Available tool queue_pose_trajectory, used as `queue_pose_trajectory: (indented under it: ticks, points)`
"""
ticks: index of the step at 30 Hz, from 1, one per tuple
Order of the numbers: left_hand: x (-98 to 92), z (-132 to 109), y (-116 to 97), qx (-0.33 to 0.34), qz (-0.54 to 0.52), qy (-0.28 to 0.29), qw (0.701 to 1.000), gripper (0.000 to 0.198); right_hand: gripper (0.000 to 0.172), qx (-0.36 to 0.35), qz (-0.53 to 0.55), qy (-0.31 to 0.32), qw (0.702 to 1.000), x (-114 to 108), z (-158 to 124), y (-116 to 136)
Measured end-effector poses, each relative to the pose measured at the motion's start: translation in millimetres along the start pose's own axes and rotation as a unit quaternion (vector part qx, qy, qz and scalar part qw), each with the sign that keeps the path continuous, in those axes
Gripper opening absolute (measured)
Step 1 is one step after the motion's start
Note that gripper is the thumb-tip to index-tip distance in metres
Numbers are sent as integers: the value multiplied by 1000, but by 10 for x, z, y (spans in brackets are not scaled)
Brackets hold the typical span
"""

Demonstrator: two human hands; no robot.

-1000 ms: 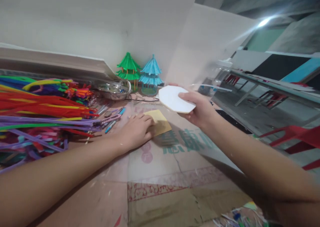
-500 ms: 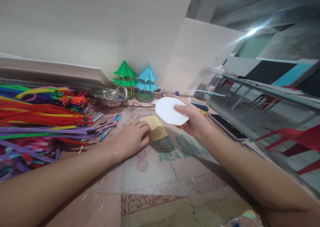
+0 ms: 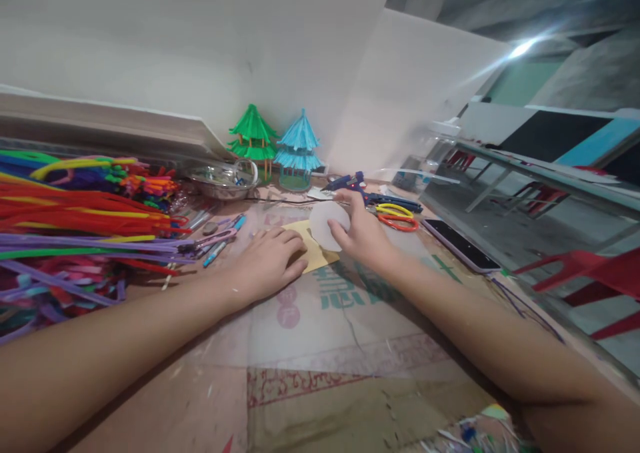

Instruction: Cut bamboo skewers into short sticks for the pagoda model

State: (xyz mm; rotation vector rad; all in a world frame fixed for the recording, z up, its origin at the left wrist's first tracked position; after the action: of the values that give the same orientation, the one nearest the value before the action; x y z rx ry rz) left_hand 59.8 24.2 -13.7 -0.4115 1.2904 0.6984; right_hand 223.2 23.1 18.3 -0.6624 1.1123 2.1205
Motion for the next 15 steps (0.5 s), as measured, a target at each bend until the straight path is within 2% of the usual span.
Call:
queue_pose_trajectory:
  ticks: [3, 9, 11, 15]
  points:
    - [2, 0, -1, 3, 3, -1, 1000, 27, 54, 0, -44, 53, 998, 4, -8, 71]
    - [4, -9, -5, 8, 10, 3, 1000, 28, 55, 3, -104, 131, 986, -49, 12, 153]
    - [11, -3, -2, 13, 8, 3, 1000, 28, 53, 0, -115, 140, 984, -25, 68, 156]
    - [19, 15, 12, 17, 6, 2, 1000, 27, 52, -3, -119, 109, 987, 66, 248, 127]
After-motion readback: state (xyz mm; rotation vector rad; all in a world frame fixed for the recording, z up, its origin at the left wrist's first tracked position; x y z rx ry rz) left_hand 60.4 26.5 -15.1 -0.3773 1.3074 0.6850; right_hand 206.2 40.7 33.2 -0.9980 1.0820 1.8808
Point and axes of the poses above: each hand's wrist, its own z-axis towards the middle knuckle, its own x-axis out of the palm, y = z × x, the point moved 5 cm from there along z, towards the middle knuckle, and after that the axes turned 13 degrees about z, right-handed, at the moved point
